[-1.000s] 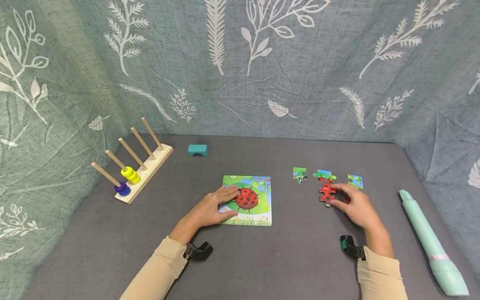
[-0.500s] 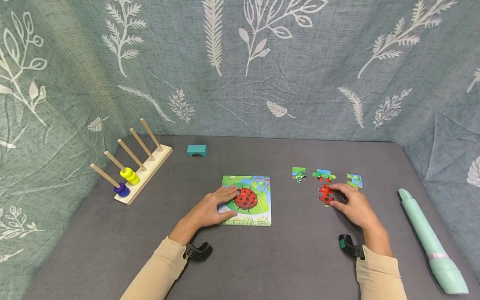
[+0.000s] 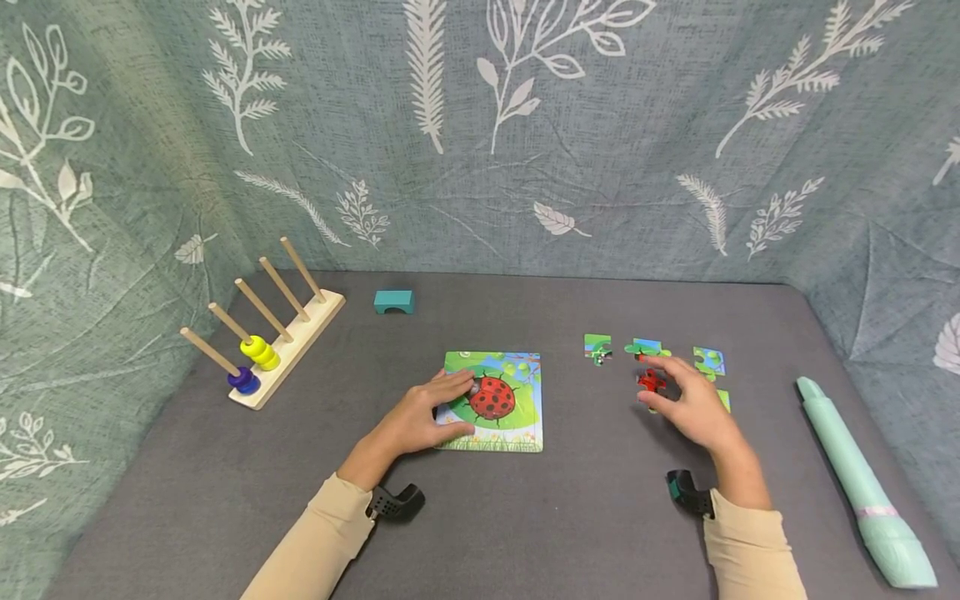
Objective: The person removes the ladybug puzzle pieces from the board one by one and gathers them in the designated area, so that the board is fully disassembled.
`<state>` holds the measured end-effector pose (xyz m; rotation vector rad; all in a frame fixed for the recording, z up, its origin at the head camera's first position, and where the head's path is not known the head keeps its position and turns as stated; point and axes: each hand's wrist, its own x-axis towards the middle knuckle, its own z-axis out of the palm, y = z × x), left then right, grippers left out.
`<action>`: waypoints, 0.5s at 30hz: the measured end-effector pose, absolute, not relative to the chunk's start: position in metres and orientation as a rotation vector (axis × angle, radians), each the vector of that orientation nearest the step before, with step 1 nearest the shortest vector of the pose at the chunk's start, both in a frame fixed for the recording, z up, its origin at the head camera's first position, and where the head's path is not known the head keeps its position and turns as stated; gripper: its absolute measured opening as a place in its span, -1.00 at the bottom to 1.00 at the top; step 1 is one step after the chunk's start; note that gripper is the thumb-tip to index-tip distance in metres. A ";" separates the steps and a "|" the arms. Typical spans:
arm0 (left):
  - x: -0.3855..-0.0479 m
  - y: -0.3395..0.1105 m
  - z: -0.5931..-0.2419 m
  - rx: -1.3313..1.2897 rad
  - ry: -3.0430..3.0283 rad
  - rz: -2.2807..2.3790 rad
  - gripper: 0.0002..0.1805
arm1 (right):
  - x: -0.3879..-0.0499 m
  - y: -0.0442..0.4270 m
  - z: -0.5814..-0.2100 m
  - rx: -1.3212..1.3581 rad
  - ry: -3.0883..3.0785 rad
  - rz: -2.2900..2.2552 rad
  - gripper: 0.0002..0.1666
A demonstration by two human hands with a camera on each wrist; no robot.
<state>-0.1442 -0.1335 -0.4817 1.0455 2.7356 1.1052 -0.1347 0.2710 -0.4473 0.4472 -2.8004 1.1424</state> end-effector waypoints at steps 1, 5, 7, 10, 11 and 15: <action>-0.144 -0.134 -0.482 1.041 2.742 1.108 -0.23 | -0.135 0.267 -0.446 0.468 -2.797 1.169 -0.41; -0.144 -0.141 -0.482 1.004 2.809 1.064 -0.20 | -0.137 0.246 -0.444 0.536 -2.805 1.225 -0.38; -0.144 -0.146 -0.482 0.969 2.853 1.022 -0.19 | -0.139 0.234 -0.443 0.571 -2.821 1.263 -0.37; -0.143 -0.151 -0.481 0.954 2.880 0.970 -0.17 | -0.142 0.215 -0.444 0.632 -2.822 1.295 -0.35; -0.143 -0.152 -0.481 0.946 2.881 0.957 -0.16 | -0.143 0.208 -0.444 0.657 -2.822 1.302 -0.35; -0.142 -0.153 -0.479 0.923 2.880 0.907 -0.16 | -0.148 0.177 -0.446 0.762 -2.829 1.315 -0.35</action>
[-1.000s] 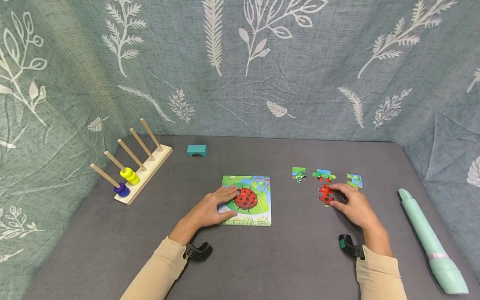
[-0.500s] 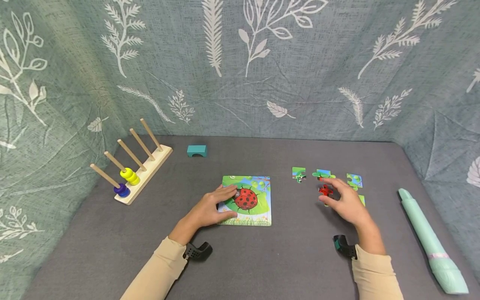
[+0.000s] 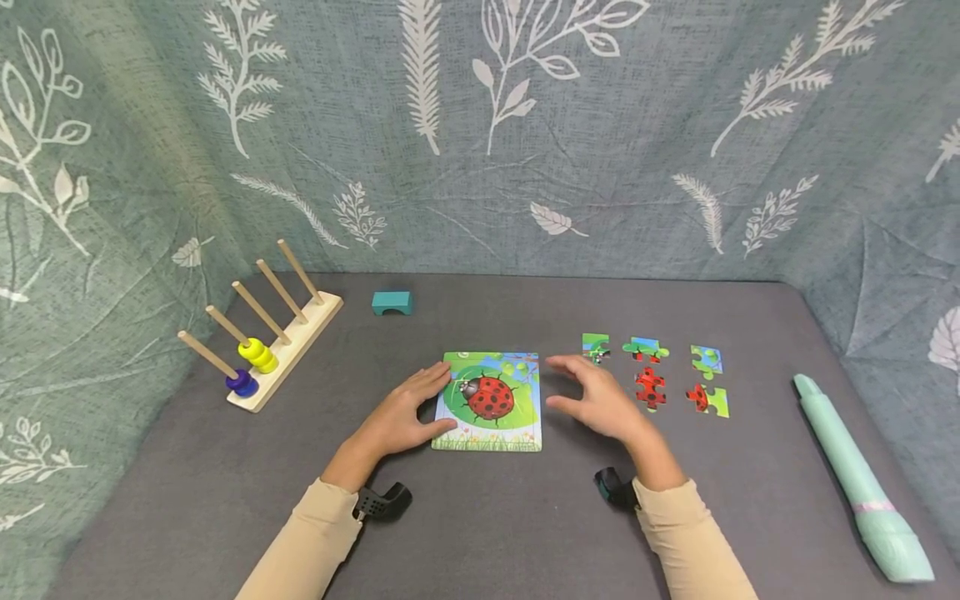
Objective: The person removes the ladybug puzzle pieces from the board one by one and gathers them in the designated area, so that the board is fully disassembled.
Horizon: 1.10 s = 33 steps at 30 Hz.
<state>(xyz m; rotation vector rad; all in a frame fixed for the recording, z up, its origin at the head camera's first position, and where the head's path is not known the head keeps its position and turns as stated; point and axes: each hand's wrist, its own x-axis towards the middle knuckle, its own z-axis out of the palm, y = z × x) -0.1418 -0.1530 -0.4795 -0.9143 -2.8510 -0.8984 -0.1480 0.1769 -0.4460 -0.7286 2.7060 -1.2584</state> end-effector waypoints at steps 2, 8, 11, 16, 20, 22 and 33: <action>-0.141 -0.153 -0.479 -0.910 -2.866 -0.882 -0.16 | -0.150 0.161 -0.446 -0.764 2.669 -1.268 -0.36; -0.142 -0.153 -0.480 -0.902 -2.891 -0.860 -0.16 | -0.154 0.119 -0.448 -0.807 2.600 -1.319 -0.36; -0.142 -0.153 -0.481 -0.901 -2.888 -0.866 -0.17 | -0.155 0.102 -0.449 -0.783 2.579 -1.330 -0.36; -0.142 -0.153 -0.480 -0.906 -2.884 -0.884 -0.18 | -0.157 0.081 -0.453 -0.748 2.535 -1.333 -0.36; -0.142 -0.154 -0.480 -0.906 -2.880 -0.894 -0.18 | -0.156 0.071 -0.459 -0.801 2.597 -1.248 -0.40; -0.142 -0.154 -0.480 -0.902 -2.875 -0.897 -0.19 | -0.155 0.069 -0.462 -0.827 2.638 -1.220 -0.41; -0.142 -0.153 -0.479 -0.897 -2.893 -0.878 -0.18 | -0.149 0.062 -0.465 -0.824 2.744 -1.112 -0.47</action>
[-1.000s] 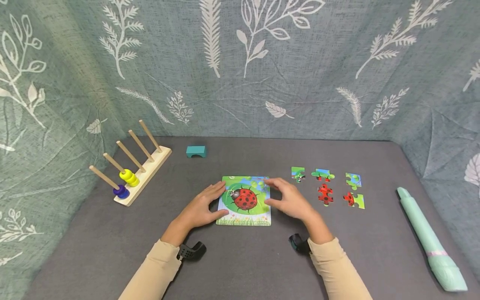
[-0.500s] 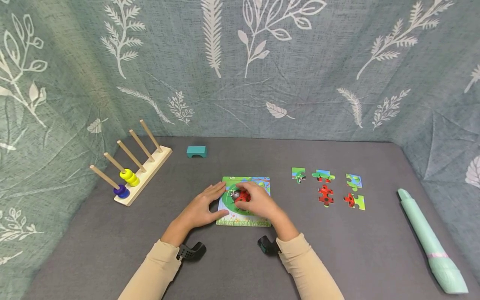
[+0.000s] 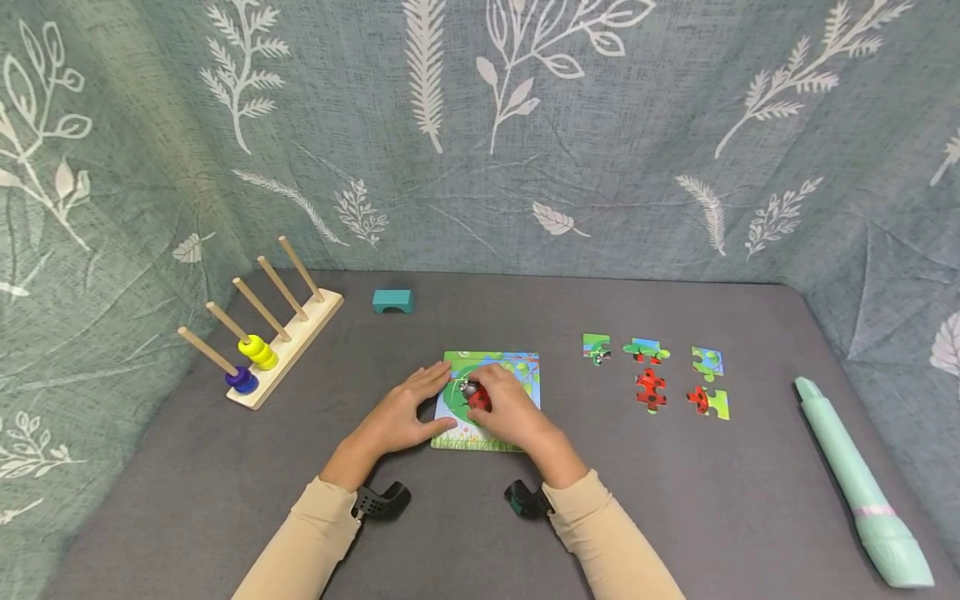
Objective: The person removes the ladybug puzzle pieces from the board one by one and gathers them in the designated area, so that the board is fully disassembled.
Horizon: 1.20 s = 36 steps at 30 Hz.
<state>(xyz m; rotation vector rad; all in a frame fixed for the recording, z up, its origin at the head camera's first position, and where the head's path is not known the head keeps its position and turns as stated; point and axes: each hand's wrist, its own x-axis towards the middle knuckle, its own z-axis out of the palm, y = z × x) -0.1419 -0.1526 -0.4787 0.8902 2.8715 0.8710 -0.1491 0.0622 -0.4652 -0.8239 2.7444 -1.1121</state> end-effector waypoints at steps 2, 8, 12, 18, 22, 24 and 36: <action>-0.142 -0.152 -0.479 0.893 2.874 0.869 -0.18 | -0.148 0.060 -0.464 -0.820 2.754 -1.106 -0.50; -0.142 -0.152 -0.479 0.906 2.872 0.873 -0.17 | -0.146 0.056 -0.463 -0.760 2.781 -1.120 -0.56; -0.142 -0.152 -0.479 0.896 2.867 0.883 -0.17 | -0.145 0.055 -0.465 -0.735 2.799 -1.147 -0.57; -0.142 -0.152 -0.479 0.872 2.858 0.898 -0.17 | -0.144 0.055 -0.464 -0.700 2.804 -1.179 -0.56; -0.142 -0.152 -0.479 0.857 2.855 0.892 -0.16 | -0.143 0.055 -0.464 -0.690 2.807 -1.201 -0.54; -0.142 -0.152 -0.478 0.851 2.855 0.888 -0.15 | -0.143 0.055 -0.463 -0.699 2.815 -1.208 -0.54; -0.142 -0.152 -0.478 0.875 2.857 0.886 -0.15 | -0.144 0.060 -0.460 -0.727 2.823 -1.262 -0.53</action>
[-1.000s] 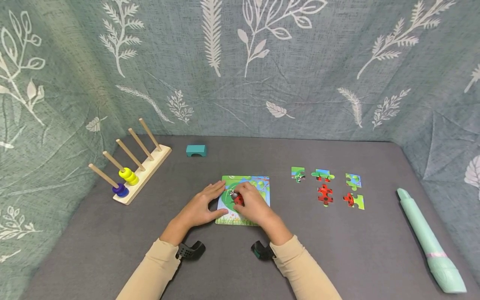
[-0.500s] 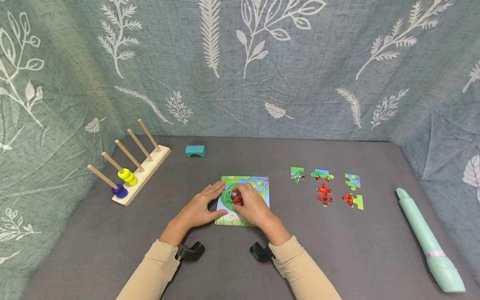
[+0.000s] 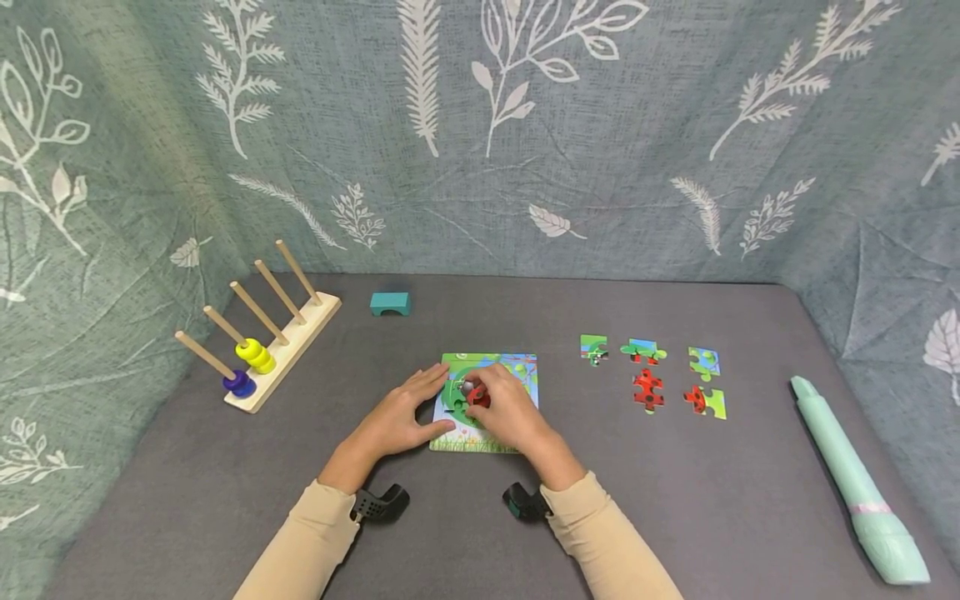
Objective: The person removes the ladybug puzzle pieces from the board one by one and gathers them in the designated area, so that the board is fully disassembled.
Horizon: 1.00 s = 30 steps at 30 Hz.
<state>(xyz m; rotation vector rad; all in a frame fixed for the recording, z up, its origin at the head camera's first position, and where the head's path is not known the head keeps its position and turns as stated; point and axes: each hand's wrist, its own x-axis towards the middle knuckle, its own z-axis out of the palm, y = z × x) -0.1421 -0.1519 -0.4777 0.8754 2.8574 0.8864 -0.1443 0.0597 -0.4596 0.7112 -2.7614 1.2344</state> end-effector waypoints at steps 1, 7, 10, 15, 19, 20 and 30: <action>-0.142 -0.152 -0.478 0.874 2.855 0.885 -0.15 | -0.145 0.062 -0.459 0.702 -2.760 1.248 -0.52; -0.142 -0.150 -0.479 0.859 2.830 0.902 -0.16 | -0.148 0.081 -0.451 0.632 -2.783 1.261 -0.52; -0.142 -0.149 -0.479 0.848 2.826 0.896 -0.15 | -0.149 0.097 -0.447 0.587 -2.818 1.256 -0.50; -0.142 -0.147 -0.479 0.848 2.826 0.892 -0.15 | -0.149 0.134 -0.447 0.516 -2.838 1.211 -0.48; -0.142 -0.147 -0.480 0.855 2.831 0.899 -0.16 | -0.147 0.168 -0.449 0.441 -2.845 1.202 -0.49; -0.142 -0.147 -0.480 0.857 2.834 0.896 -0.16 | -0.147 0.176 -0.450 0.425 -2.847 1.210 -0.49; -0.141 -0.150 -0.476 0.835 2.837 0.902 -0.15 | -0.145 0.231 -0.457 0.403 -2.877 1.236 -0.49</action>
